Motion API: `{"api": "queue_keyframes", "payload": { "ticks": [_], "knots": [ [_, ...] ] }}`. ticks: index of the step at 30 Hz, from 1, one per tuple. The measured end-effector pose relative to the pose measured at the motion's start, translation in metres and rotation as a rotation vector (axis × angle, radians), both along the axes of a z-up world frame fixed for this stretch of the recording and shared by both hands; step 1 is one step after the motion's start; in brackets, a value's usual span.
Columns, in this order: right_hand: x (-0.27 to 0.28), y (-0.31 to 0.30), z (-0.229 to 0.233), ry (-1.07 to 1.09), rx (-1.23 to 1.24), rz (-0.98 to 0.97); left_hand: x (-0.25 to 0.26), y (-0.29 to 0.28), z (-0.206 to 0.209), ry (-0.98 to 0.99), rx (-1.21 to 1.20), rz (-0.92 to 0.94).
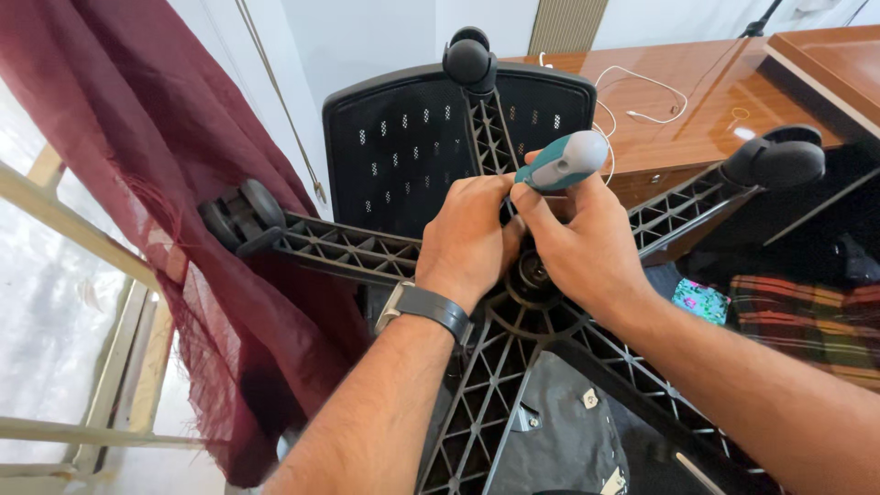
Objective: The person uses a screwdriver to tighten screws on the base of an overturned office chair. The chair remains upside down throughout the clip while the person works on the central hub area.
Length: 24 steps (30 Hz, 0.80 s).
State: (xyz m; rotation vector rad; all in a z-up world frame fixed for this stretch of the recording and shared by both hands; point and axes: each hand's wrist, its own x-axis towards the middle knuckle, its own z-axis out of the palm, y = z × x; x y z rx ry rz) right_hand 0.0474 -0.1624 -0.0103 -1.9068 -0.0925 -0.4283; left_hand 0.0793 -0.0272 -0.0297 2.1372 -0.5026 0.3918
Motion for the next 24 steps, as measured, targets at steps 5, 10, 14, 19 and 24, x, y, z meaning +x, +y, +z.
{"api": "queue_keyframes", "payload": {
  "ticks": [5,10,14,19,24],
  "knots": [
    [-0.008,0.0,0.004,-0.032,-0.076,0.018,-0.007,0.0,-0.003,-0.085,0.072,-0.01],
    [-0.017,-0.001,0.011,-0.167,0.011,-0.047,-0.011,-0.007,-0.004,-0.108,0.093,0.046],
    [-0.017,-0.007,0.019,-0.251,-0.034,0.004,-0.006,-0.01,-0.004,-0.109,0.08,0.12],
    [-0.013,0.001,0.016,-0.137,-0.029,0.072,-0.008,-0.005,-0.001,-0.086,0.051,0.135],
    [-0.011,0.001,0.004,-0.084,-0.08,0.102,-0.016,-0.001,0.001,-0.013,-0.003,0.064]
  ]
}}
